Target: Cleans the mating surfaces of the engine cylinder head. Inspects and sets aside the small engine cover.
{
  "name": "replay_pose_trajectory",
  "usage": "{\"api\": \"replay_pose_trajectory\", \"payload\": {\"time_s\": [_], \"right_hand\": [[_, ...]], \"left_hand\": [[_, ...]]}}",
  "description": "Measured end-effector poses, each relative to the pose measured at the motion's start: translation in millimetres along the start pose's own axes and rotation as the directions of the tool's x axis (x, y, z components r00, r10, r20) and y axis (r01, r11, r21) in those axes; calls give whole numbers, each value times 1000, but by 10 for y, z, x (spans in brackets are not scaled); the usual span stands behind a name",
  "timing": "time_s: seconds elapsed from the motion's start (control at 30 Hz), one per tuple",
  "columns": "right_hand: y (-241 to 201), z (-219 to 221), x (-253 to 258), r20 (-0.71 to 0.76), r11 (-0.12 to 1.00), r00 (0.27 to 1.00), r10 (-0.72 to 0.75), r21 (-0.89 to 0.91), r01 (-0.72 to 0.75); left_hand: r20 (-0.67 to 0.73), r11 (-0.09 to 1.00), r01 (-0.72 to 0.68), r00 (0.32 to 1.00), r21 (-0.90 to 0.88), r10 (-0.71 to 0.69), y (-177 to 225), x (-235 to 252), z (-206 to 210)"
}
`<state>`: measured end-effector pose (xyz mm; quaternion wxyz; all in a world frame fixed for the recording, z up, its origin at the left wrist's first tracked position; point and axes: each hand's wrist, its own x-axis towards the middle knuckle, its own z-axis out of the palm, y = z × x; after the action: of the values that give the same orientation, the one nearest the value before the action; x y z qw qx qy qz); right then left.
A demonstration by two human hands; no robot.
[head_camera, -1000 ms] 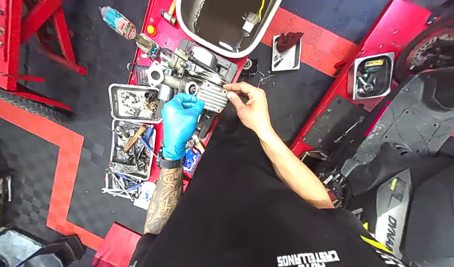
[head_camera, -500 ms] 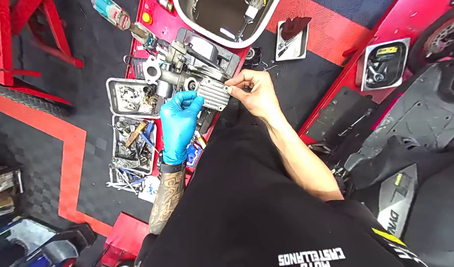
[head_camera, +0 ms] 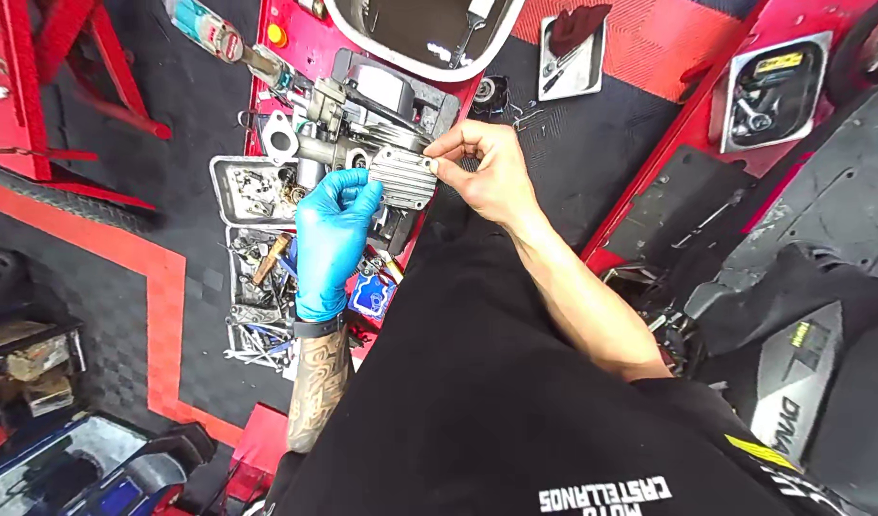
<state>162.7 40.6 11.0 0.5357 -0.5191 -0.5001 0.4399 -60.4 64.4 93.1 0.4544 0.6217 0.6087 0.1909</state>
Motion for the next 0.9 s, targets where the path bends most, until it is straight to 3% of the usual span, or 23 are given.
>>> {"api": "replay_pose_trajectory", "payload": {"time_s": [0.23,0.33,0.4,0.5,0.6,0.67,0.73,0.8,0.9], "right_hand": [[-443,-86,-6,-90,992,988,-124,24,127],[-469,17,-251,-214,989,977,-21,-145,-10],[-518,109,-457,-206,973,976,70,-203,-112],[-537,176,-640,-119,959,985,123,-240,-149],[-545,97,-664,-14,961,987,163,-224,-162],[-525,38,-691,51,953,983,175,-261,-157],[-467,5,-761,118,934,980,157,-341,-109],[-399,20,-868,198,885,969,149,-464,-41],[-238,213,-1025,356,872,922,150,-488,47]], "left_hand": [[160,979,-102,978,-176,131,58,-262,209],[-29,947,-92,996,-309,87,-69,-441,608],[-196,925,-171,975,-339,109,-143,-511,841],[-336,902,-371,897,-220,287,-276,-576,1033],[-352,883,-465,839,-65,416,-412,-601,1109],[-271,898,-435,873,-58,405,-475,-639,1098],[-104,936,-304,952,-178,289,-515,-717,1022],[16,945,-185,980,-270,197,-627,-813,950],[13,952,-123,991,-282,132,-973,-1005,831]]}}
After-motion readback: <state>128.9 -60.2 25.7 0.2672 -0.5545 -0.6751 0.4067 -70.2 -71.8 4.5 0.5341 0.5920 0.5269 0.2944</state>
